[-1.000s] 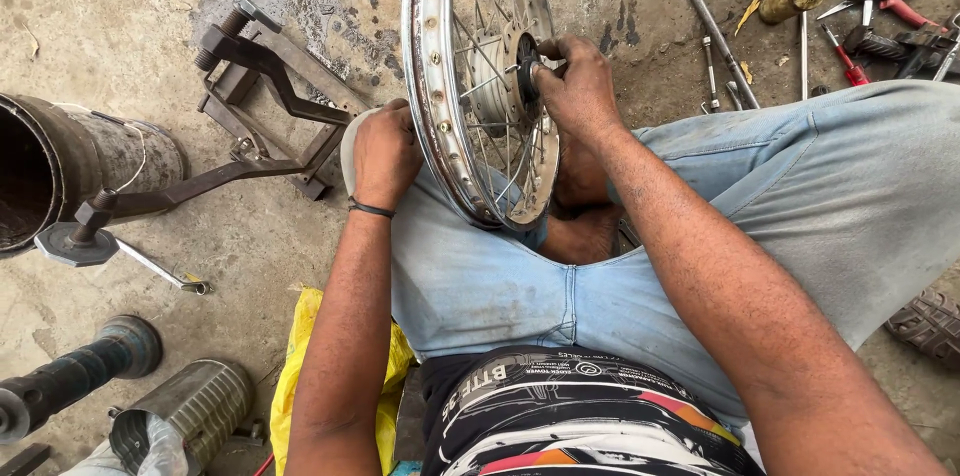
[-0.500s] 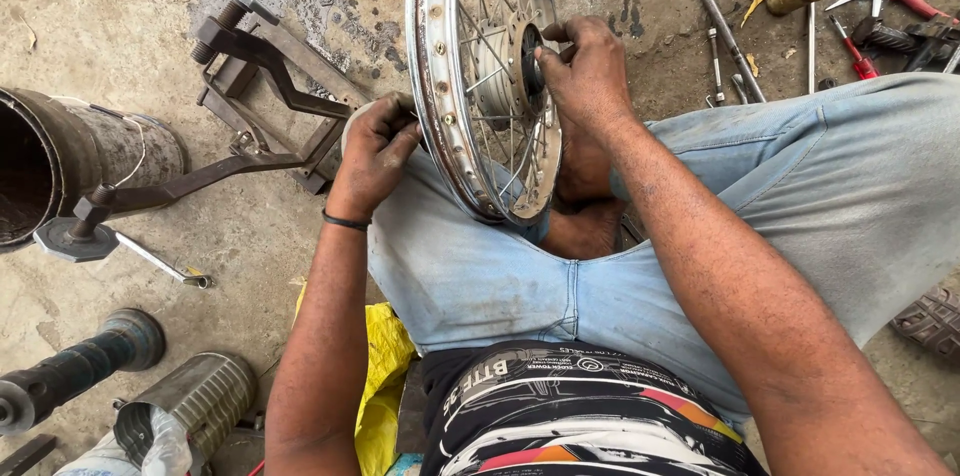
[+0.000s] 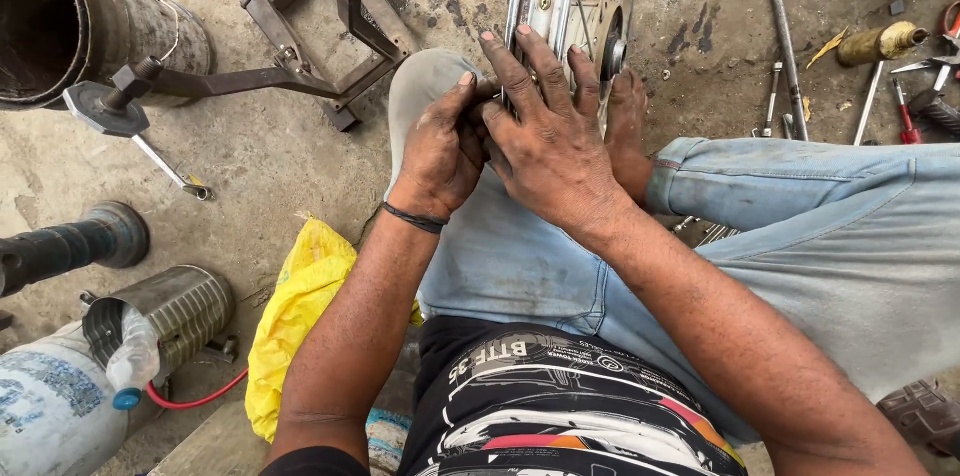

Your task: The person sits on the floor and inserts spokes into a bicycle wheel rim, tightening them with a spoke wrench. They repeatedly pick up spokes from the ground, insert them into the hub and rim, and adjust tension. The person also gathers loose spokes into a plastic bag and moves the wheel aside.

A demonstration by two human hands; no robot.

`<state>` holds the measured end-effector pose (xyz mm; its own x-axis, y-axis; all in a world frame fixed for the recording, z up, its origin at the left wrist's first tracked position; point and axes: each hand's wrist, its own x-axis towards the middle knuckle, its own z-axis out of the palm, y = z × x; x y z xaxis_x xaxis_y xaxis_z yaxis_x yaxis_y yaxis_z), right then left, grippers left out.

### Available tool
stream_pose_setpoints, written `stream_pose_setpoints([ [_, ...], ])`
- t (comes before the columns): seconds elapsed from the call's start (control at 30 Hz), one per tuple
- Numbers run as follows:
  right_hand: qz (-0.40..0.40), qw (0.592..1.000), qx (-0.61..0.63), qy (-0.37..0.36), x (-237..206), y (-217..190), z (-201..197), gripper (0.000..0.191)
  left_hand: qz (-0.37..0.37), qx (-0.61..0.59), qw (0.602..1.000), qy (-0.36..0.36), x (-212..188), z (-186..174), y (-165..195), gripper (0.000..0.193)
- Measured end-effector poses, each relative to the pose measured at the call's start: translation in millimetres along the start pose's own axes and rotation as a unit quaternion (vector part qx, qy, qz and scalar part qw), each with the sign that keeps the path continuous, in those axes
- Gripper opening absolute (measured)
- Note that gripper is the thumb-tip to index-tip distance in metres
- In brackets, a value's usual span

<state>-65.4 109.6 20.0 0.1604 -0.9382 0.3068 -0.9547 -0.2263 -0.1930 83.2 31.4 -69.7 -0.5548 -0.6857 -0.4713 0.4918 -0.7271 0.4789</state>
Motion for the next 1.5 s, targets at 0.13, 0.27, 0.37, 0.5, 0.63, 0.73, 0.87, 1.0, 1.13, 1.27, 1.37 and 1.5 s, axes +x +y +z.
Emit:
stream_pose_setpoints([
  [0.13,0.019,0.999,-0.027,-0.019,-7.1,0.5,6.2,0.014,-0.027,-0.007,1.0,0.003,-2.5,4.6,-1.5,0.039],
  [0.27,0.035,0.998,-0.054,-0.016,-11.5,-4.3,4.0,0.015,-0.019,0.003,1.0,-0.017,-2.4,11.6,-0.3,0.04],
  [0.37,0.025,0.996,0.09,0.015,-7.7,3.2,-6.3,0.019,-0.01,0.035,0.999,-0.013,-7.2,19.7,-1.8,0.044],
  [0.5,0.069,0.957,0.246,0.138,-4.3,51.6,-34.7,0.016,0.023,0.186,0.98,-0.073,-24.7,31.3,-20.3,0.055],
  [0.63,0.178,0.884,0.387,0.193,-12.3,100.0,-59.9,0.016,0.045,0.199,0.974,-0.097,-29.6,43.2,-42.0,0.055],
  [0.73,0.174,0.871,0.411,0.206,-16.9,108.2,-69.5,0.015,0.099,0.222,0.968,-0.07,-26.2,54.7,-47.3,0.051],
  [0.87,0.169,0.862,0.437,0.195,-22.3,93.6,-84.9,0.013,0.124,0.225,0.966,-0.041,-12.3,82.7,-42.4,0.05],
  [1.0,0.245,0.858,0.422,0.164,-41.0,92.5,-111.2,0.013,0.128,0.184,0.973,-0.062,17.5,117.4,-32.8,0.05],
  [1.13,0.29,0.859,0.402,0.126,-58.8,110.1,-118.8,0.012,0.106,0.151,0.982,-0.038,24.1,137.4,-42.1,0.049],
  [1.27,0.318,0.836,0.43,0.124,-71.6,116.1,-109.9,0.015,0.172,0.265,0.949,0.014,20.2,150.9,-74.6,0.051],
  [1.37,0.31,0.869,0.369,0.107,-77.1,112.9,-103.7,0.015,0.162,0.286,0.944,0.007,19.7,156.0,-93.1,0.05],
  [1.5,0.205,0.949,0.218,0.096,-78.8,114.4,-101.4,0.018,0.151,0.301,0.941,-0.021,25.6,159.6,-100.4,0.048],
])
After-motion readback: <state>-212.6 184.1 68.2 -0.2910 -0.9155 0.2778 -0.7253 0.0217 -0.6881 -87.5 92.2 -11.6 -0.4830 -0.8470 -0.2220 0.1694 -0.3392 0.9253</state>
